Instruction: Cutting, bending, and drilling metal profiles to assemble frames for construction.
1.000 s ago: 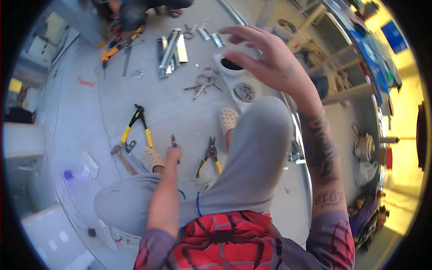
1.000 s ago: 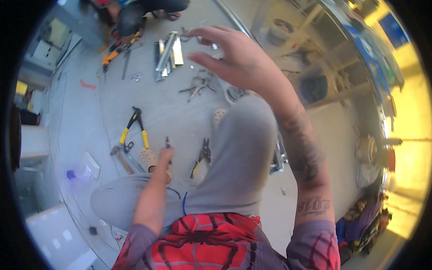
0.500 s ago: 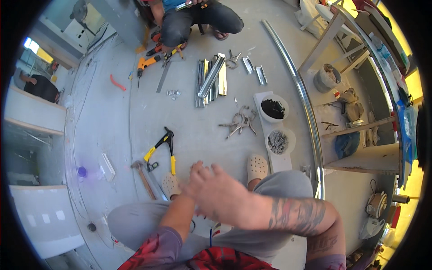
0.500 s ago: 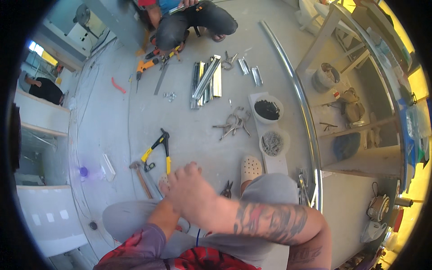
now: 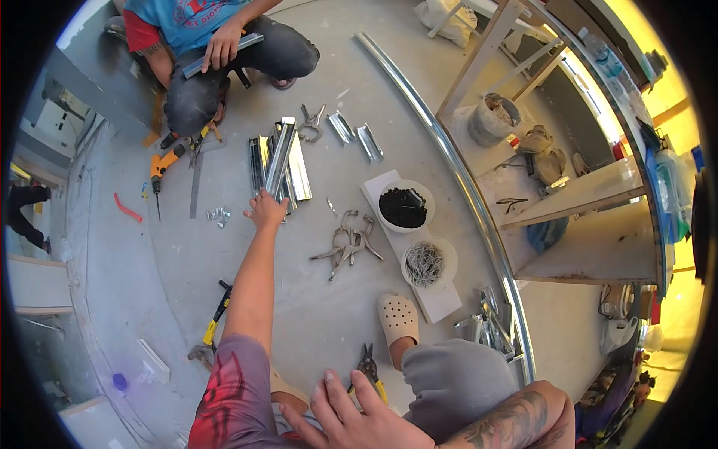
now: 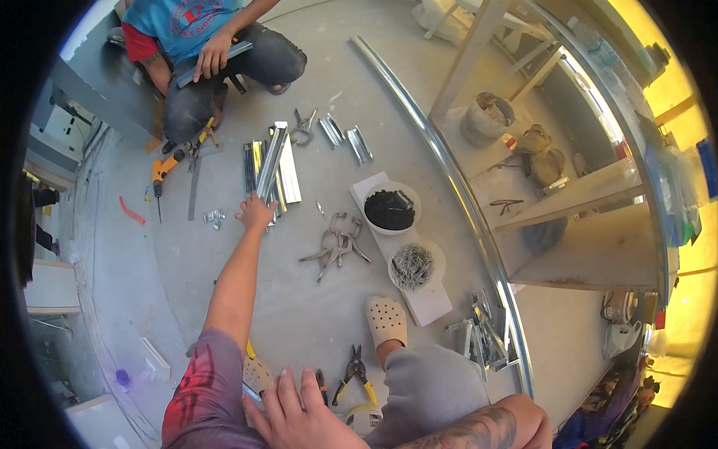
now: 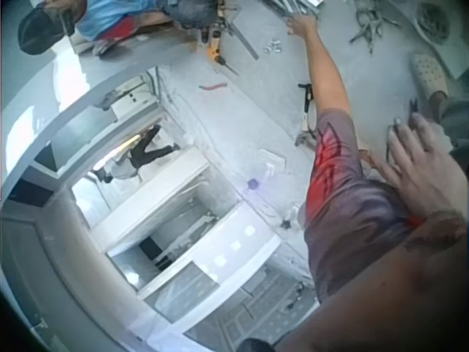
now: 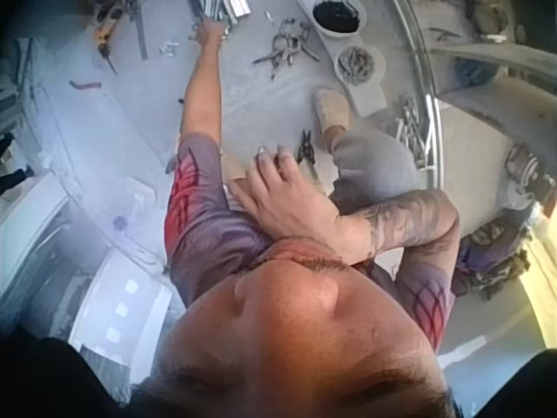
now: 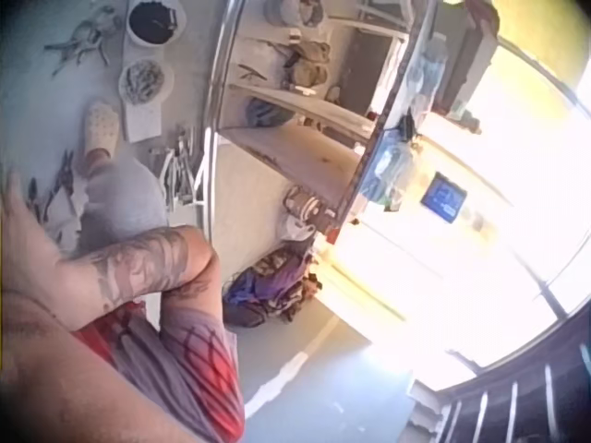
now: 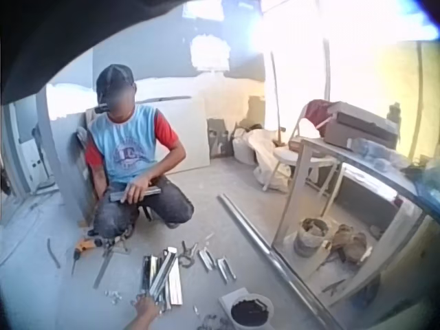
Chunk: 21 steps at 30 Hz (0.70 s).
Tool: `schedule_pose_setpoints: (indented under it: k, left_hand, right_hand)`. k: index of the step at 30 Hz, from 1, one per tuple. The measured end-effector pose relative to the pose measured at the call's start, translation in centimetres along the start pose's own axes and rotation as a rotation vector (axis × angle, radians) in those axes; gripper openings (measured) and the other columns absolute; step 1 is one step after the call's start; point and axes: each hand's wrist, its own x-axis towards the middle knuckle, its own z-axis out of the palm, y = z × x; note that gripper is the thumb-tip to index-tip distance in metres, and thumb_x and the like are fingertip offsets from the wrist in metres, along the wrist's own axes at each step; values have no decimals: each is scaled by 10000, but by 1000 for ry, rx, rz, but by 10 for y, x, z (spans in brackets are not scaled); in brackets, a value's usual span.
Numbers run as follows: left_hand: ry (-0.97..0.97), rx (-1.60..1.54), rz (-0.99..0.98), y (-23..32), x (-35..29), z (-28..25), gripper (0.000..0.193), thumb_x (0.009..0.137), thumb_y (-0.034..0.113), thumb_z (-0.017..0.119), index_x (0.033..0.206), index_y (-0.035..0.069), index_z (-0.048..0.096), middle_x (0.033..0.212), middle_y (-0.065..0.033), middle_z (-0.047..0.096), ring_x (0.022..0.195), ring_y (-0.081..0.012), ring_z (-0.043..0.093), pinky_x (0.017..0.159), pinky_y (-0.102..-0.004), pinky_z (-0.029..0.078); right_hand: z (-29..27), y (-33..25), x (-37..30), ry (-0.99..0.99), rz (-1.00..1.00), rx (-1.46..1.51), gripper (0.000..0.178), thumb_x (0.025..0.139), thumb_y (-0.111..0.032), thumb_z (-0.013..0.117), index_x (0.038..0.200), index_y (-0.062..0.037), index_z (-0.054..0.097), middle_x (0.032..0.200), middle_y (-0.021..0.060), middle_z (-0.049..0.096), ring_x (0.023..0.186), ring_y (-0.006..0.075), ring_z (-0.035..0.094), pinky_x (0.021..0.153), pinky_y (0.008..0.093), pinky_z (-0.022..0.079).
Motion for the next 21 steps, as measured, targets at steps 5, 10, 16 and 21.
schedule_pose_setpoints:
  k: [5,10,16,21]
  left_hand:
    - [-65,44,-12,-10,1,3,686,826,470,746,1340,45,589,1422,-147,552,1388,-327,392,1101,-658,249]
    - [-258,34,7,-16,-62,-5,494,762,464,737,1010,37,765,1025,-162,733,1055,-372,648,1016,-610,395]
    - [-401,-580,370,-52,-259,-11,334,925,320,620,1092,49,719,998,-57,723,914,-166,639,839,-367,494]
    - [-453,-884,425,-65,-328,-107,306,933,237,608,1165,57,695,1000,-57,721,929,-148,641,860,-343,500]
  right_hand:
    - [2,14,10,-7,47,61,565,927,-325,557,1443,-99,506,1284,205,603,1285,358,523,1042,526,385]
    - [22,27,16,3,55,0,567,912,-327,629,1406,-67,526,1182,159,615,1118,314,582,937,470,443]
    - [33,39,30,-185,85,62,728,822,-440,757,1408,-76,524,1233,176,594,1154,328,561,948,481,441]
    - [49,37,58,-219,38,71,767,751,-411,822,1395,-103,542,1287,173,582,1254,358,525,1039,546,396]
